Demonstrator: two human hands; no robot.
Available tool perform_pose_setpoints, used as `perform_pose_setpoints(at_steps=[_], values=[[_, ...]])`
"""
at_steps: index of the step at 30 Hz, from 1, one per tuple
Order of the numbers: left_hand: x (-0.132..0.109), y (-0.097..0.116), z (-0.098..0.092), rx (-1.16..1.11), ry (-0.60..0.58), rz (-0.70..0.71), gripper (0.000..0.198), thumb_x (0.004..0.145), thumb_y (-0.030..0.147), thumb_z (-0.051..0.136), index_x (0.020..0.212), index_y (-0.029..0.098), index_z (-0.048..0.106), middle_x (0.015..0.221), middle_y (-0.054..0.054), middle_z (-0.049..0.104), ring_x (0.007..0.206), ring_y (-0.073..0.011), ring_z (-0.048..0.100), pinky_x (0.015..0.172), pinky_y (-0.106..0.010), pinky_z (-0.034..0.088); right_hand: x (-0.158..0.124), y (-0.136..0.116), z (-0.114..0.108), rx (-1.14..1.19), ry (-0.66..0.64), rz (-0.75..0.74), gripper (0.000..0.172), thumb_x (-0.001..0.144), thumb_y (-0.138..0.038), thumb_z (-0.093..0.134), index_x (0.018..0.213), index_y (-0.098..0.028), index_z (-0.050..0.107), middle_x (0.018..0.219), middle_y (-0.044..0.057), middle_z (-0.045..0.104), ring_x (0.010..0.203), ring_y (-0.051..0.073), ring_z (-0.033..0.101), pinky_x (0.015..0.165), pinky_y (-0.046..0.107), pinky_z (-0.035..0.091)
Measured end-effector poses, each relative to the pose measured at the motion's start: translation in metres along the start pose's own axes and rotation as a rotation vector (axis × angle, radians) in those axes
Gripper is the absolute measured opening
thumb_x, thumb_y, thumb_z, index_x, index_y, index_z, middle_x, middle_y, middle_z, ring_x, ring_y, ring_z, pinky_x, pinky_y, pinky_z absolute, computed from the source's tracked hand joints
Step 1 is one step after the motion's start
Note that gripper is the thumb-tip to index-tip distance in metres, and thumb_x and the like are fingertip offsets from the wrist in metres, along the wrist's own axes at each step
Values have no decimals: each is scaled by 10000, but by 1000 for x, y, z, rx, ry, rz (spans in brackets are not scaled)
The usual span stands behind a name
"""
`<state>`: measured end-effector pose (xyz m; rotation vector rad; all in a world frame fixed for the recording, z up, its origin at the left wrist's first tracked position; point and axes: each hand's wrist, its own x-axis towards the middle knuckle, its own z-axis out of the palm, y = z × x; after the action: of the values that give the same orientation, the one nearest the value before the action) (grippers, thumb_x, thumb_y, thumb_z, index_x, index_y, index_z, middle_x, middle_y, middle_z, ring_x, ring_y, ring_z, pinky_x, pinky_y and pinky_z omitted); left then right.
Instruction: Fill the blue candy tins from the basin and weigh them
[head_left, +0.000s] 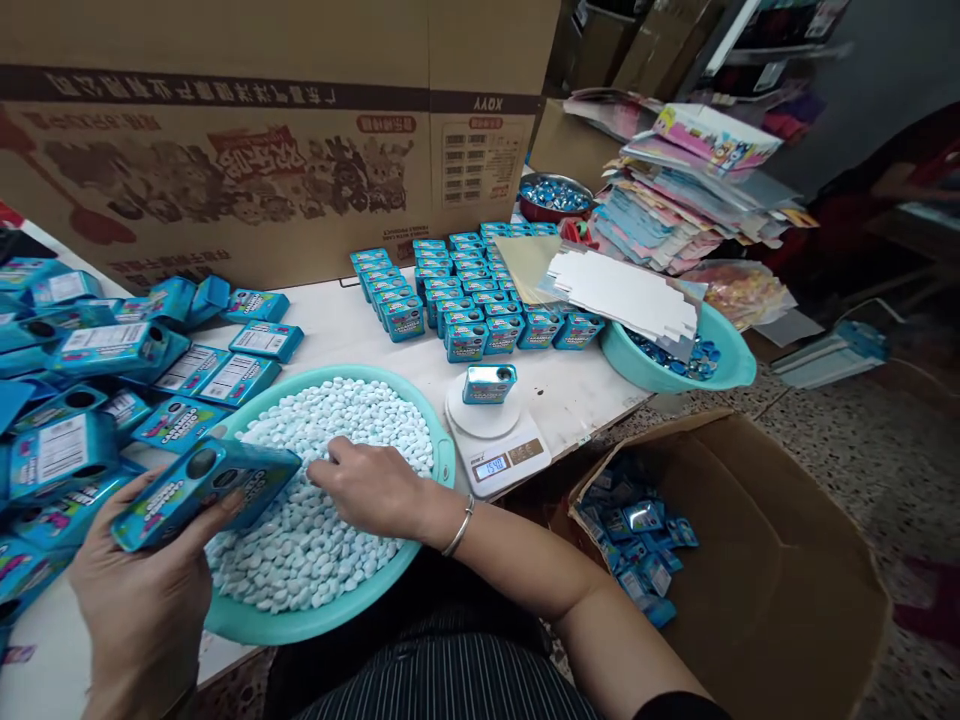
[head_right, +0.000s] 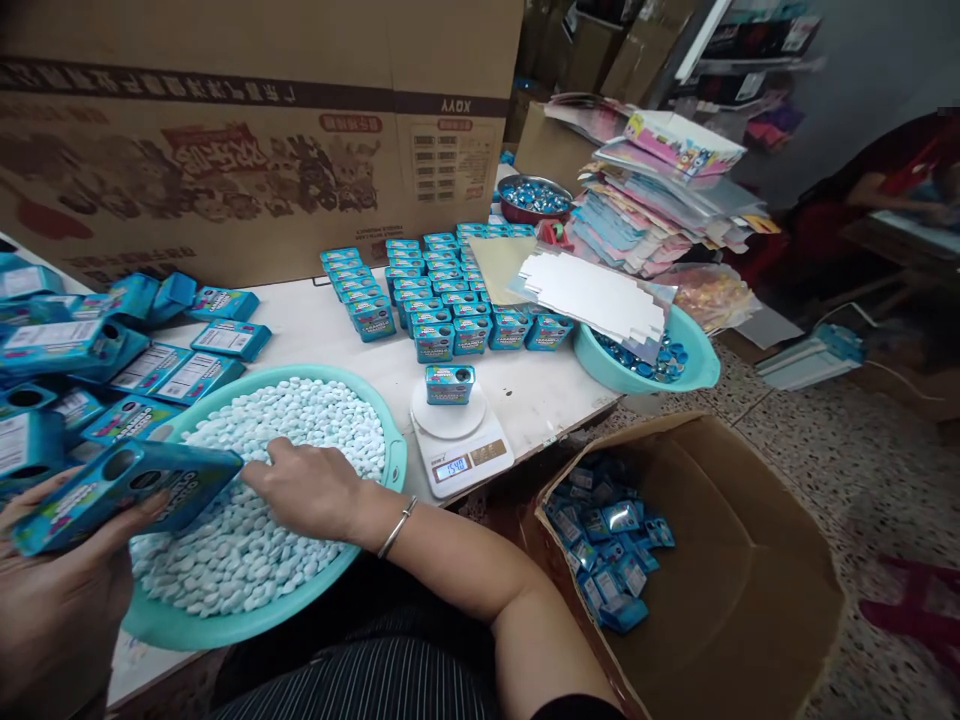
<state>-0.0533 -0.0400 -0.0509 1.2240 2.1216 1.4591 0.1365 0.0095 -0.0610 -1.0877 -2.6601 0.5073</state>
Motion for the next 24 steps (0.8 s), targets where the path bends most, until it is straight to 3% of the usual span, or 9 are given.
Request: perform_pose_setpoints(at_steps=[4, 8, 11, 14, 16, 18, 21, 24], values=[[0, 15, 10, -87, 15, -189, 704, 406, 406, 852, 1059, 200, 691, 909, 8, 639, 779, -180, 557, 765, -315, 502, 5, 1, -2, 157, 75, 99, 256, 1049, -334, 377, 1105, -232, 605, 1090, 28, 713, 977, 194, 675, 719, 294, 524], [2, 16, 18, -102, 5, -175, 688, 395, 424, 859, 1028, 199, 712, 977, -12, 673, 837, -215, 593, 902, -393, 516, 4, 9, -9, 213, 117, 22, 235, 1030, -348, 466, 1016, -210, 655, 1032, 28, 736, 990, 183, 659, 850, 310, 490], [4, 11, 20, -95, -21, -154, 683, 387, 465, 864, 1008, 222, 716, 950, -4, 696, 864, -250, 627, 982, -451, 503, -14, 36, -22, 207, 321, -22, 248, 1027, -331, 466, 1010, -187, 667, 1034, 60, 721, 1032, 194, 626, 946, 343, 466], [6, 8, 21, -43, -48, -144, 691, 370, 509, 862, 981, 223, 715, 867, 2, 710, 816, -269, 655, 892, -448, 560, -43, 82, -39, 51, 537, 154, 267, 1017, -311, 461, 1123, -163, 656, 1139, 133, 679, 1117, 249, 574, 1003, 418, 444], [8, 7, 22, -25, -86, -113, 677, 401, 530, 851, 985, 220, 704, 881, -7, 720, 833, -282, 677, 858, -438, 582, -61, 114, -50, -128, 438, 266, 385, 940, -330, 602, 1280, -149, 597, 1324, 192, 593, 1231, 328, 503, 1045, 499, 409], [8, 6, 23, -40, -135, -62, 651, 470, 539, 832, 1018, 219, 688, 989, -33, 727, 926, -300, 692, 920, -454, 571, -72, 140, -58, -260, 231, 356, 544, 872, -277, 683, 1376, -146, 525, 1372, 215, 552, 1242, 369, 496, 1003, 514, 434], [8, 3, 25, -81, -201, 4, 592, 578, 532, 798, 1068, 227, 667, 1116, -69, 709, 1055, -317, 683, 1008, -474, 536, -73, 163, -70, -330, -12, 404, 465, 872, -178, 640, 1327, -158, 545, 1227, 177, 629, 1128, 329, 580, 906, 436, 480], [8, -1, 24, -122, -234, 38, 553, 620, 514, 792, 1080, 238, 658, 1128, -76, 708, 1063, -312, 689, 974, -455, 567, -53, 172, -84, -302, -31, 341, 378, 903, -204, 616, 1275, -174, 559, 1206, 144, 642, 1128, 295, 590, 906, 386, 465]])
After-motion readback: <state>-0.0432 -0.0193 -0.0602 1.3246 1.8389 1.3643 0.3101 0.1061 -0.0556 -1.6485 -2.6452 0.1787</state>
